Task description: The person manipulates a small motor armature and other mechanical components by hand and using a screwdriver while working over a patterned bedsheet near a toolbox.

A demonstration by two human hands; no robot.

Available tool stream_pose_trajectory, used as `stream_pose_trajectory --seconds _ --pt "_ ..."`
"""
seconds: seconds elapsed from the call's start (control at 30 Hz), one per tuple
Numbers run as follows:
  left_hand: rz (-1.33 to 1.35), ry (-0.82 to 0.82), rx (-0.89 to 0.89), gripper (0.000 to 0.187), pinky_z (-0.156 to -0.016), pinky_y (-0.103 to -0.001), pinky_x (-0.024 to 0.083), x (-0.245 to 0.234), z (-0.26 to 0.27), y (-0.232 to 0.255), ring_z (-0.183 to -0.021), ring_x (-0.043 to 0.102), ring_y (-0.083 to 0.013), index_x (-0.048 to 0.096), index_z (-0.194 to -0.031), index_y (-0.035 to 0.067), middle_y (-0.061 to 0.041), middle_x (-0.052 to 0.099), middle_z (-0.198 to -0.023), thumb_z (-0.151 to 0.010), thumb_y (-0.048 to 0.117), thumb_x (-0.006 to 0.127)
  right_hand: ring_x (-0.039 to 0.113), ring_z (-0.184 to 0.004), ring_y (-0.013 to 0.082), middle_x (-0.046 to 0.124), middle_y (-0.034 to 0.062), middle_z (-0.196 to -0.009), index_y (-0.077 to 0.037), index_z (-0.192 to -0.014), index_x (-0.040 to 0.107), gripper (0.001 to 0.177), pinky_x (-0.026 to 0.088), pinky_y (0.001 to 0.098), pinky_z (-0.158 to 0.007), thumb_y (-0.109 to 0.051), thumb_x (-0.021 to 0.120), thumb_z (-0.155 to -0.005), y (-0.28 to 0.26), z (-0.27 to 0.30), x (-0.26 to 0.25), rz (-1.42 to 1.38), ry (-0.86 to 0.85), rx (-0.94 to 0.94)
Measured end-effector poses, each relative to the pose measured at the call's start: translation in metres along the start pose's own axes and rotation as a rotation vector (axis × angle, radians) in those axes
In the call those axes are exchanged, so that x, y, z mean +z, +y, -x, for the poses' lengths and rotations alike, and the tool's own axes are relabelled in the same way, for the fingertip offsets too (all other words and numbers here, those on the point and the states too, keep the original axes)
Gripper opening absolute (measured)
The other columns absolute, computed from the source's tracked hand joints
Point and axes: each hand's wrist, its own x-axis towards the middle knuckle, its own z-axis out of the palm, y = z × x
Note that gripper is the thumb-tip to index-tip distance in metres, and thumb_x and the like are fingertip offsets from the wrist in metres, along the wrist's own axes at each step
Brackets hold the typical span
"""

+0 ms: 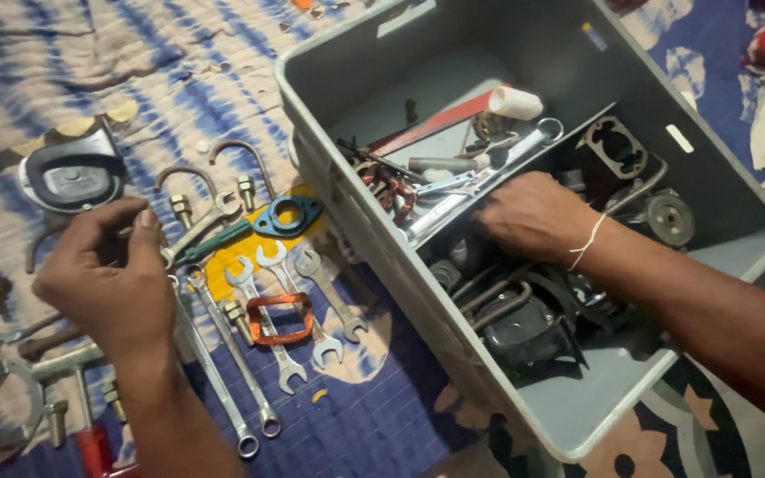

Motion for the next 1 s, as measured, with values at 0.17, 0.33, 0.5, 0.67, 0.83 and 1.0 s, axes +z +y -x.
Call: stream_pose_trajectory --seconds 0.17,0.33,0.5,0.67,0.83,1.0 --pt "0.011 -0.005 0.027 0.012 -0.078 -0.023 0.054 -0.002 0.002 -0.013 -0.083 0.070 -0.0111 0.076 -0.105 -0.001 -0.007 0.074 -0.094 -0.096 -0.008 0.074 0.068 -0.061 0.0296 0.063 0.0130 -0.066 -0.010 -0.065 0.063 0.020 0.055 0.0420 -0.052 -0.017 0.058 -0.083 0.002 0.001 0.003 -0.052 0.198 -0.060" --pt "-0.035 -0.027 0.090 0.012 -0.083 -0.024 0.055 -0.004 0.005 -0.022 -0.086 0.072 -0.0116 0.077 -0.108 -0.002 -0.008 0.076 -0.097 -0.098 -0.010 0.075 0.069 -0.058 0.0242 0.062 0.0104 -0.060 -0.012 -0.062 0.061 0.040 0.054 0.0403 -0.055 -0.024 0.052 -0.100 -0.017 0.004 -0.011 0.065 0.028 0.038" --pt "0.021 -0.013 0.013 0.012 -0.076 -0.024 0.055 -0.006 0.003 -0.026 -0.083 0.072 -0.0116 0.077 -0.105 0.000 -0.007 0.075 -0.095 -0.097 -0.008 0.074 0.067 -0.054 0.0230 0.060 0.0091 -0.055 -0.015 -0.058 0.061 0.045 0.053 0.0395 -0.049 -0.027 0.051 -0.100 -0.027 0.001 -0.018 0.152 0.017 0.038" --pt "-0.008 0.015 0.062 0.010 -0.078 -0.024 0.054 -0.012 0.000 -0.028 -0.085 0.072 -0.0123 0.078 -0.104 -0.001 -0.007 0.076 -0.096 -0.097 -0.008 0.076 0.068 -0.052 0.0188 0.062 0.0060 -0.056 -0.017 -0.063 0.065 0.041 0.054 0.0353 -0.049 -0.027 0.053 -0.101 -0.023 -0.001 -0.016 0.094 -0.067 0.060" --pt "0.043 0.026 0.014 0.014 -0.078 -0.024 0.055 -0.016 -0.001 -0.028 -0.086 0.072 -0.0118 0.078 -0.108 0.001 -0.007 0.076 -0.098 -0.097 -0.007 0.076 0.072 -0.067 0.0188 0.073 0.0050 -0.075 -0.021 -0.085 0.077 0.017 0.058 0.0359 -0.062 -0.023 0.062 -0.092 -0.001 0.011 -0.036 -0.067 -0.053 0.118" --pt "-0.019 0.044 0.047 0.010 -0.077 -0.025 0.054 -0.020 -0.001 -0.030 -0.084 0.070 -0.0125 0.079 -0.104 -0.001 -0.008 0.076 -0.098 -0.096 -0.007 0.079 0.073 -0.080 0.0225 0.077 0.0065 -0.097 -0.016 -0.102 0.079 0.021 0.061 0.0380 -0.075 -0.029 0.067 -0.092 0.021 0.035 -0.061 -0.127 0.099 0.340"
